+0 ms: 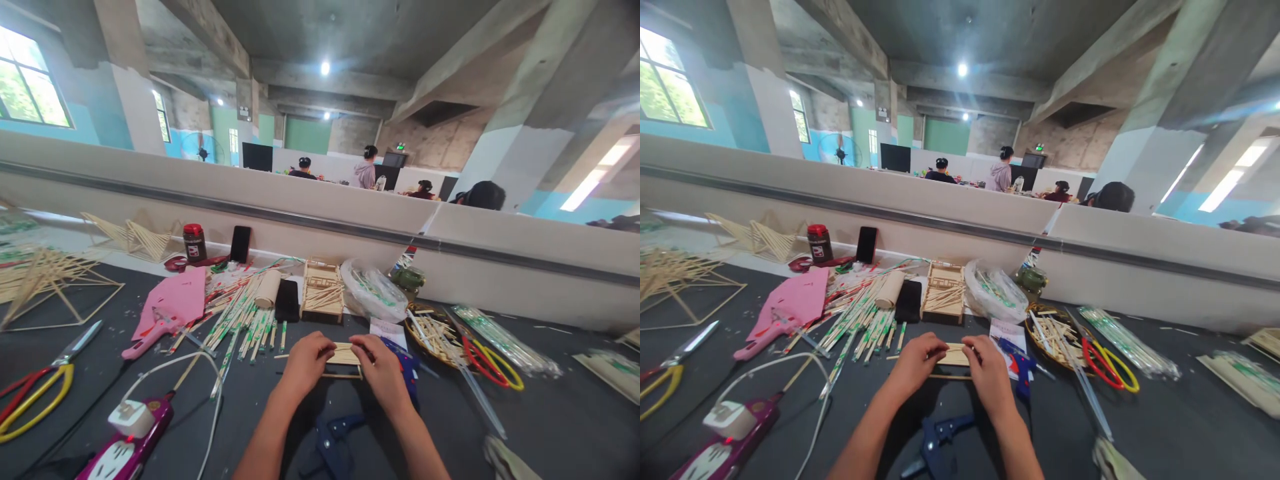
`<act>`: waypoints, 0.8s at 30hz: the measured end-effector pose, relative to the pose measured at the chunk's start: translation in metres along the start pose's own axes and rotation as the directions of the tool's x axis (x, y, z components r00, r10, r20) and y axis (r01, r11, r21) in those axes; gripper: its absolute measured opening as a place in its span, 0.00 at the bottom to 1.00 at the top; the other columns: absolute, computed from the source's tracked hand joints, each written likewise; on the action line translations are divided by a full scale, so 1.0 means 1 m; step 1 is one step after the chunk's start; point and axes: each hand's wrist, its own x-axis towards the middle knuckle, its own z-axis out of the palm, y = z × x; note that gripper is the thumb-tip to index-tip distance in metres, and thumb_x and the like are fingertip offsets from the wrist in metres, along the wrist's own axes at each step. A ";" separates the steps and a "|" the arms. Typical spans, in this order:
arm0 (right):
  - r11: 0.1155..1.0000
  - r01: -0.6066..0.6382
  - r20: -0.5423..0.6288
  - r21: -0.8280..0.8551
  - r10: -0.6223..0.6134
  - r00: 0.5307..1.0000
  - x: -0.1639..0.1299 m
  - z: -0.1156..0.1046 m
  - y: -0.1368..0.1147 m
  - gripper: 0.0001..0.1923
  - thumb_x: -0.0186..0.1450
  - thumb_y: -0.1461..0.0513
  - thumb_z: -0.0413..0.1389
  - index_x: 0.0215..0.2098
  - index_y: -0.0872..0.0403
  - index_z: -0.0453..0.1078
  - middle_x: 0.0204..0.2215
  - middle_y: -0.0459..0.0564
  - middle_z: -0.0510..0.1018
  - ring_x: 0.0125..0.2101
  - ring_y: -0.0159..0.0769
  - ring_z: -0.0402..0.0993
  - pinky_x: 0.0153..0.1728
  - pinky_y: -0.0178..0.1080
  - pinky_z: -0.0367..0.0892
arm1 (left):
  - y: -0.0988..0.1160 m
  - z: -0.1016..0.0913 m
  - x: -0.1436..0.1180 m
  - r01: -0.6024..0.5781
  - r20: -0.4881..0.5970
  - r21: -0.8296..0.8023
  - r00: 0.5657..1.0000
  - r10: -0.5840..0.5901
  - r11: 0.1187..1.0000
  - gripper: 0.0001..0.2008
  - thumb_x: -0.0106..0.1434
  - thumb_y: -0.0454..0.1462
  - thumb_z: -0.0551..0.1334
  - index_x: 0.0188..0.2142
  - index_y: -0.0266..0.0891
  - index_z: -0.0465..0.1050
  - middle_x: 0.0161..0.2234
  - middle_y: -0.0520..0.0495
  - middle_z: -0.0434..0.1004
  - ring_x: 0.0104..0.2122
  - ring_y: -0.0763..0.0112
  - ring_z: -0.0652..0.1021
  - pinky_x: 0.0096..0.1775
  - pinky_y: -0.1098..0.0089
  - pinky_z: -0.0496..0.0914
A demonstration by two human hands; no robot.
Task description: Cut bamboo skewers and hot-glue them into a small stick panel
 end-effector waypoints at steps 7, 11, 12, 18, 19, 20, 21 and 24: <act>0.997 -0.008 -0.038 -0.075 0.005 0.999 -0.012 -0.008 0.012 0.11 0.67 0.61 0.48 0.34 0.53 0.72 0.32 0.50 0.75 0.35 0.38 0.71 0.39 0.37 0.63 | -0.004 -0.010 -0.002 -0.007 0.020 0.093 1.000 0.005 0.996 0.08 0.60 0.38 0.59 0.32 0.42 0.78 0.32 0.49 0.76 0.34 0.69 0.75 0.37 0.71 0.64; 0.996 -0.037 -0.085 -0.077 0.031 0.996 -0.012 -0.010 0.022 0.12 0.66 0.60 0.47 0.33 0.53 0.71 0.32 0.50 0.75 0.35 0.38 0.71 0.39 0.37 0.62 | -0.011 -0.023 -0.002 0.040 -0.053 0.125 0.998 -0.033 0.991 0.09 0.61 0.39 0.58 0.31 0.41 0.78 0.33 0.49 0.77 0.35 0.68 0.75 0.37 0.71 0.64; 0.996 -0.048 -0.098 -0.070 0.041 0.994 -0.012 -0.011 0.025 0.12 0.66 0.60 0.47 0.33 0.53 0.71 0.32 0.50 0.75 0.35 0.38 0.71 0.39 0.37 0.62 | -0.013 -0.025 -0.002 0.050 -0.062 0.145 0.997 -0.041 0.988 0.10 0.61 0.39 0.58 0.30 0.41 0.77 0.32 0.49 0.76 0.34 0.68 0.75 0.37 0.70 0.64; 0.990 -0.142 -0.184 -0.006 0.138 0.973 -0.011 -0.011 0.038 0.12 0.64 0.59 0.49 0.32 0.53 0.73 0.32 0.51 0.78 0.35 0.39 0.72 0.38 0.37 0.62 | -0.033 -0.020 -0.002 0.120 -0.217 0.157 0.972 -0.085 0.980 0.10 0.60 0.40 0.57 0.32 0.40 0.77 0.32 0.48 0.74 0.34 0.67 0.74 0.38 0.68 0.65; 0.988 -0.156 -0.188 -0.001 0.153 0.970 -0.011 -0.011 0.039 0.12 0.63 0.59 0.49 0.32 0.53 0.73 0.32 0.51 0.78 0.35 0.39 0.73 0.38 0.37 0.62 | -0.038 -0.018 -0.004 0.154 -0.263 0.143 0.958 -0.113 0.978 0.10 0.60 0.40 0.57 0.32 0.40 0.76 0.32 0.47 0.74 0.34 0.67 0.74 0.38 0.68 0.65; 0.986 -0.165 -0.185 0.001 0.163 0.969 -0.011 -0.010 0.040 0.12 0.63 0.59 0.49 0.31 0.53 0.73 0.31 0.50 0.78 0.34 0.39 0.73 0.38 0.37 0.63 | -0.042 -0.015 -0.005 0.185 -0.303 0.126 0.943 -0.139 0.975 0.10 0.59 0.41 0.57 0.32 0.40 0.76 0.32 0.47 0.74 0.33 0.67 0.74 0.38 0.67 0.65; 0.985 -0.171 -0.176 -0.001 0.168 0.970 -0.011 -0.009 0.040 0.12 0.62 0.59 0.49 0.31 0.53 0.73 0.31 0.50 0.78 0.34 0.39 0.73 0.37 0.37 0.63 | -0.047 -0.014 -0.007 0.202 -0.332 0.111 0.930 -0.155 0.973 0.10 0.59 0.41 0.57 0.32 0.40 0.76 0.33 0.47 0.74 0.33 0.66 0.74 0.38 0.67 0.66; 0.983 -0.182 -0.142 -0.025 0.177 0.974 -0.011 -0.007 0.040 0.12 0.62 0.59 0.49 0.30 0.53 0.74 0.30 0.50 0.78 0.34 0.40 0.73 0.37 0.37 0.63 | -0.057 -0.012 -0.010 0.210 -0.379 0.060 0.909 -0.172 0.976 0.09 0.57 0.40 0.58 0.31 0.40 0.76 0.33 0.47 0.76 0.34 0.65 0.75 0.38 0.67 0.67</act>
